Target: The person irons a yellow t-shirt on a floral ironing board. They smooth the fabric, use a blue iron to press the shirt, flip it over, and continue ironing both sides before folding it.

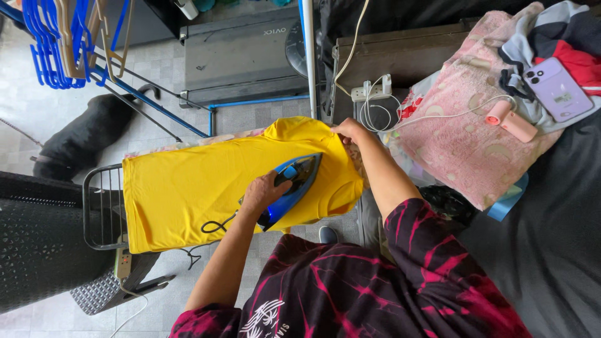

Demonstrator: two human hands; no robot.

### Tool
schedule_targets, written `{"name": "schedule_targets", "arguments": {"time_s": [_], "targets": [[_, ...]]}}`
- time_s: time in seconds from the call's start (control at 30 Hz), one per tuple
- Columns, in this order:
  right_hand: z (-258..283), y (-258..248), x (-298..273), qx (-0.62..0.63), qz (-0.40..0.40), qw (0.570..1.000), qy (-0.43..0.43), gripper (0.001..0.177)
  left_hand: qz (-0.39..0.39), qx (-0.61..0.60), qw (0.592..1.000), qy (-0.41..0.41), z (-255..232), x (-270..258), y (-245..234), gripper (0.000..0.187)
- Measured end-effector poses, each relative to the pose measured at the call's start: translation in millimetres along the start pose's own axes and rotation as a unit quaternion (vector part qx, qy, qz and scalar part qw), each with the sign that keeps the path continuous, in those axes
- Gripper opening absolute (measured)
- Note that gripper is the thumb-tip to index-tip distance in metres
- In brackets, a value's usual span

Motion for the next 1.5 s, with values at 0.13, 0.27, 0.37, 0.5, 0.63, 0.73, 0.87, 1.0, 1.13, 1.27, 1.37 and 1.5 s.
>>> {"name": "schedule_targets", "arguments": {"time_s": [0.13,0.27,0.37,0.5,0.63,0.73,0.87,1.0,1.13,1.27,1.37,1.5], "targets": [[6.5,3.4,4.0,0.033,0.036,0.997,-0.058,0.027,0.009,-0.006,1.000,-0.002,-1.8,-1.2,-4.7,0.060],[1.4,-7.1,0.4,0.058,-0.026,0.991,-0.121,0.024,0.029,-0.026,0.999,-0.017,-2.3,-2.5,-7.1,0.060],[4.0,-13.5,0.0,-0.082,-0.124,0.966,-0.211,0.027,-0.008,-0.025,1.000,0.016,-9.6,-0.8,-6.7,0.059],[0.8,-13.8,2.4,-0.154,-0.141,0.944,-0.255,0.026,-0.017,-0.009,1.000,-0.019,-36.4,20.6,7.8,0.059],[-9.1,-18.0,-1.7,-0.099,-0.107,0.970,-0.193,0.027,-0.034,0.012,0.999,-0.008,-70.0,49.8,18.5,0.061],[-33.2,-19.5,-20.2,-0.216,-0.104,0.952,-0.190,0.028,-0.043,0.009,0.999,0.008,-85.9,64.4,24.1,0.061],[-94.0,-1.7,-58.9,-0.148,-0.008,0.987,-0.062,0.031,-0.020,0.011,1.000,-0.008,-95.7,76.6,33.6,0.060],[-103.3,3.8,-67.4,-0.141,-0.045,0.981,-0.124,0.030,-0.009,0.016,1.000,0.012,-96.0,85.7,40.5,0.062],[-98.3,-2.8,-73.2,-0.204,-0.102,0.967,-0.116,0.033,0.006,0.012,0.998,0.056,-75.7,59.1,34.3,0.060],[-89.9,-3.3,-85.0,-0.127,-0.074,0.981,-0.125,0.025,0.029,0.023,0.999,0.035,-36.6,1.3,8.5,0.059],[-75.1,-2.4,-95.5,-0.198,-0.118,0.964,-0.133,0.026,0.014,0.032,0.998,-0.043,4.7,-46.6,-14.9,0.060],[-44.2,34.2,-113.5,-0.178,-0.401,0.810,-0.389,0.038,-0.070,-0.041,0.983,-0.168,62.7,-96.2,-28.6,0.060]]}}
Point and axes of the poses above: each hand's wrist, its own x-axis towards the middle knuckle, its own y-axis out of the palm, z = x × y, the point moved 2 cm from there along x, towards the middle knuckle, and after that the axes turned 1 degree about z, right-handed, at the moved point
